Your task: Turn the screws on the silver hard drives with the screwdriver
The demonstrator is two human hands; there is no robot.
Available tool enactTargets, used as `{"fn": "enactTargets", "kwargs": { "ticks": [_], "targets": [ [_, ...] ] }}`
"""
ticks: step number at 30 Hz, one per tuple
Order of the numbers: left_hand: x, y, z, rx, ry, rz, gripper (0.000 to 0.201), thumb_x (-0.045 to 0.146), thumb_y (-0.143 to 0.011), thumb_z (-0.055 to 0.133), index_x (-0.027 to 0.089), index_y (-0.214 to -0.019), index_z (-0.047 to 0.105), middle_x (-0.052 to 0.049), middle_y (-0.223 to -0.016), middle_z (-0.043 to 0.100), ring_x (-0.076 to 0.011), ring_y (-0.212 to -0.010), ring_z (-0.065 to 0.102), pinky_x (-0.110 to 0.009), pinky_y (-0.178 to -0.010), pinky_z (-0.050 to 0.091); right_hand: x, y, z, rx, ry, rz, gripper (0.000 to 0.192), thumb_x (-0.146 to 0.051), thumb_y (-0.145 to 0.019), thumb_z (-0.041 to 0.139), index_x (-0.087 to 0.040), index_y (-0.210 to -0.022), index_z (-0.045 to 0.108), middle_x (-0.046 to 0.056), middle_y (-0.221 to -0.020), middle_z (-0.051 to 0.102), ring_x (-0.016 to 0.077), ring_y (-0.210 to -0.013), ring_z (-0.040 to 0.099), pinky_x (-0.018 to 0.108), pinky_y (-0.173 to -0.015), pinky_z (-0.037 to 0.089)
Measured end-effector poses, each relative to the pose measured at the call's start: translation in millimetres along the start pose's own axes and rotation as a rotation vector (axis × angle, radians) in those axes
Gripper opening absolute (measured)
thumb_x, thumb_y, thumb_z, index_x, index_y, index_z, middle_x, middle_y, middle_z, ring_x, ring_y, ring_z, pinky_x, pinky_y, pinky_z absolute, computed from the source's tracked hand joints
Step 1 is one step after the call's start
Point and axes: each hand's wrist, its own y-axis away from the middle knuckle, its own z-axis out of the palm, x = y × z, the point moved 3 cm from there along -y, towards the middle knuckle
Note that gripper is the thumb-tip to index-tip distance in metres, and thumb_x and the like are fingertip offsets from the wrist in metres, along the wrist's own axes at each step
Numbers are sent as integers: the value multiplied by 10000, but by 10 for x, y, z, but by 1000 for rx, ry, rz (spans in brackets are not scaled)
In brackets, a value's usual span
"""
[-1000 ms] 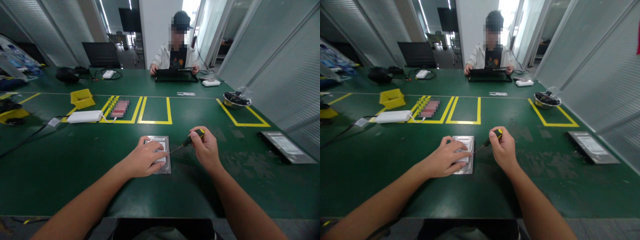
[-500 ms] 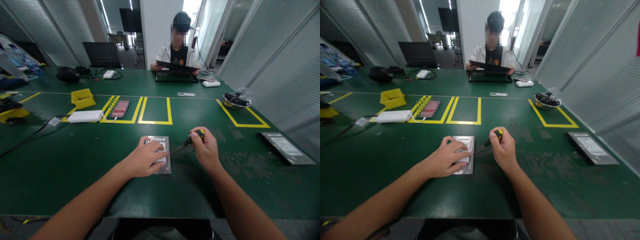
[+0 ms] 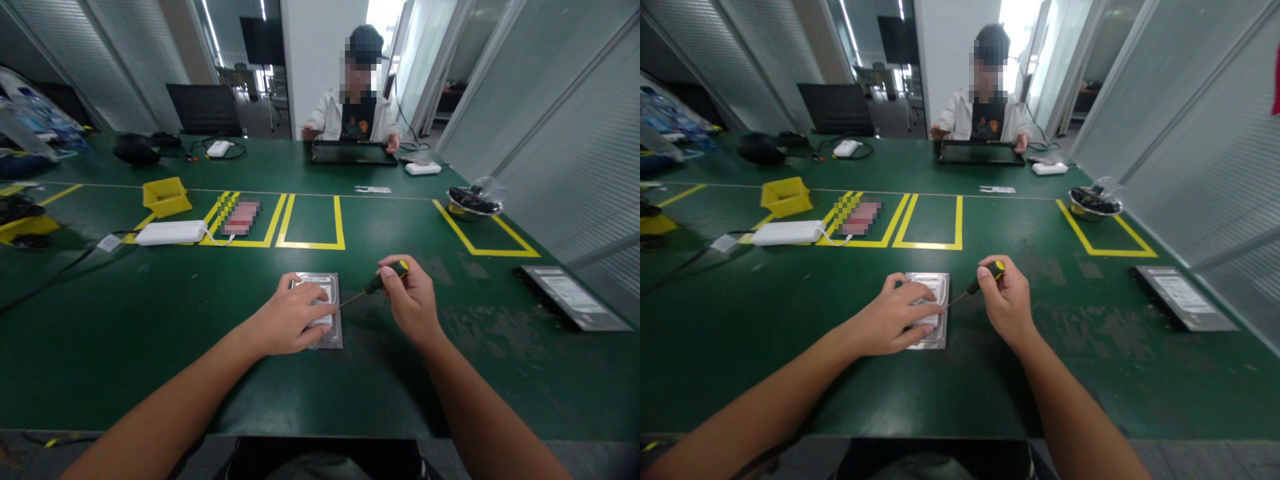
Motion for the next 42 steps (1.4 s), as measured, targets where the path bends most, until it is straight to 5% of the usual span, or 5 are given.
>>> {"fn": "enactTargets", "kwargs": {
  "ticks": [15,20,27,33,42],
  "targets": [
    [2,15,-15,-16,0,-1,304,370,-959,514,267,-1222,628,-80,-1167,643,-267,-1078,577,-492,-986,234,-197,58,2,-110,129,-240,388,-293,-867,686,-255,-1206,502,49,-1036,691,181,-827,685,323,-696,547],
    [-9,26,-8,-21,10,-3,303,368,-960,517,257,-1221,625,-78,-1169,648,-260,-1076,580,-491,-991,229,-394,31,7,-163,232,-327,288,-270,-889,669,-246,-1153,558,31,-1009,704,125,-685,615,276,-626,505],
    [-11,30,2,-19,-3,-2,296,382,-957,529,257,-1209,622,-75,-1169,646,-264,-1089,578,-494,-989,228,-737,-49,55,-278,327,-504,130,-251,-926,618,-192,-1042,633,41,-929,630,141,-763,568,274,-672,473],
    [-9,34,4,-17,-15,-1,300,387,-964,517,254,-1213,619,-83,-1180,647,-269,-1096,577,-492,-981,238,-884,-206,100,-477,405,-519,157,-238,-923,635,-151,-1052,652,33,-922,655,126,-777,576,250,-722,443],
    [-18,29,4,-22,-3,-3,310,393,-962,517,255,-1220,621,-79,-1173,647,-259,-1083,580,-483,-988,245,-1050,-371,130,-599,521,-533,115,-157,-902,620,-144,-1008,662,3,-862,657,101,-720,561,221,-689,397]
  ]
}}
